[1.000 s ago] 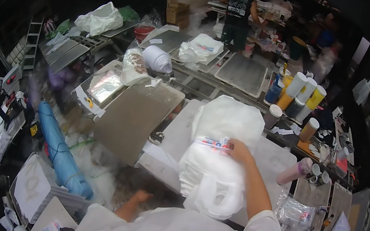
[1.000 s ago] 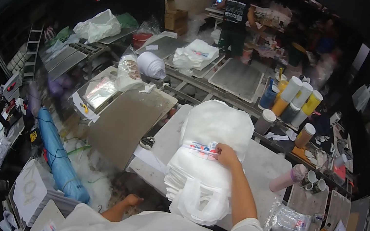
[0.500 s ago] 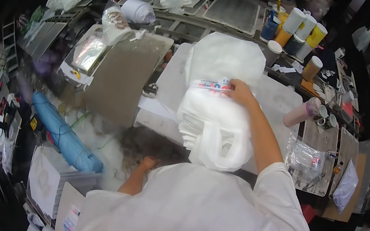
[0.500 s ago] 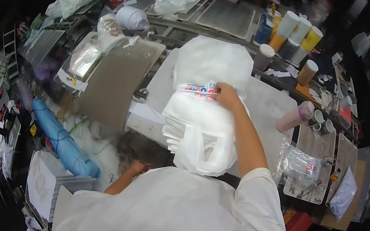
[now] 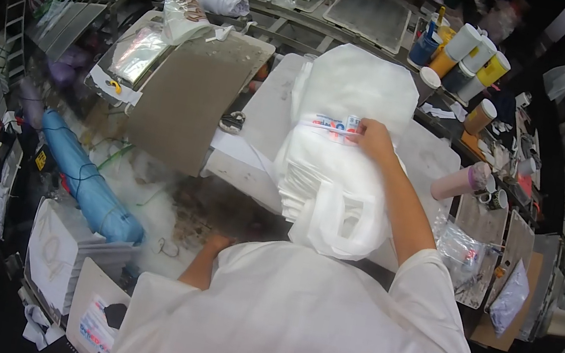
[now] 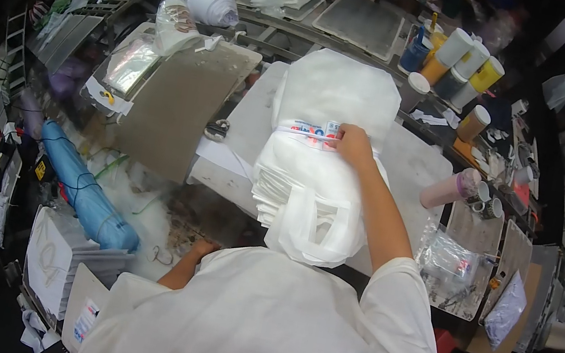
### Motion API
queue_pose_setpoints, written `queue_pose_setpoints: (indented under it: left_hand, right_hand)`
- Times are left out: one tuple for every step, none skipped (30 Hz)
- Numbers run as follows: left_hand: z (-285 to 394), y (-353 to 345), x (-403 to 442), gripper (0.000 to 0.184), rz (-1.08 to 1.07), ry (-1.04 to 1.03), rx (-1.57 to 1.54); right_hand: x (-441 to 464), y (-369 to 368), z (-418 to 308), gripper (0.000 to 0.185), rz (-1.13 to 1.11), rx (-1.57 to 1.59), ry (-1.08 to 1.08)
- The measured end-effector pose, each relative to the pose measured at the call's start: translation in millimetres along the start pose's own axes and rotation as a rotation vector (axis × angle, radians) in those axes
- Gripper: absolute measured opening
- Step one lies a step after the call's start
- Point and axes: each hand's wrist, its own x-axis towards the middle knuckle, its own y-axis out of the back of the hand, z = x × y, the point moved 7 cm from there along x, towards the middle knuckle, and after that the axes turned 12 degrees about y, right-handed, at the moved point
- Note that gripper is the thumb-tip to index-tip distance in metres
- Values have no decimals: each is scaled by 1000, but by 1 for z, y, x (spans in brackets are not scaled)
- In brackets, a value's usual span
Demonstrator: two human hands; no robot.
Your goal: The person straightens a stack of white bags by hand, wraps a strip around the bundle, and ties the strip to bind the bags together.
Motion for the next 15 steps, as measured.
queue_pose_setpoints:
  left_hand:
    - [10,1,-1,26,14,-38,15]
    - [21,3,-3,26,29,-75,30]
    - [39,9,-5,26,-37,-86,-257]
    - [63,19,-9,29,-106,-97,-539]
    - [114,49,-40,30,-72,-150,-565]
    - [178,86,-82,32,-35,-208,-594]
    - [224,109,-101,29,-50,-297,-657]
    - [270,131,-115,27,-59,-399,-727]
    - [321,147,-134,25,-105,-557,-773]
    - [368,159,-154,24,-148,-717,-812]
    - [413,167,-173,21,-163,-837,-728]
    - [453,171,-189,17,-178,-949,-637]
    - [487,169,-194,13,-133,-1050,-465]
    - [515,160,-194,10,-88,-1141,-288]
    - [535,148,-184,10,29,-1194,-87]
  right_hand:
    - [1,-1,0,30,-1,-3,-2]
    - [2,-2,0,31,-21,-20,-7]
    - [4,-1,1,31,-37,-38,-13]
    - [4,2,1,31,-29,-40,-17]
    - [3,1,-2,32,-87,30,0]
    - [4,1,-7,34,-141,97,24]
    - [4,0,-10,34,-164,33,38]
    - [8,-3,-12,35,-180,-38,63]
    - [15,-11,-8,35,-173,-84,101]
    - [19,-16,-7,36,-165,-130,140]
    - [20,-15,-18,32,-155,-180,169]
    - [19,-16,-28,29,-146,-227,192]
    - [21,-21,-25,29,-83,-200,286]
    - [25,-32,-13,30,-22,-173,375]
    - [25,-45,-2,30,-5,-185,388]
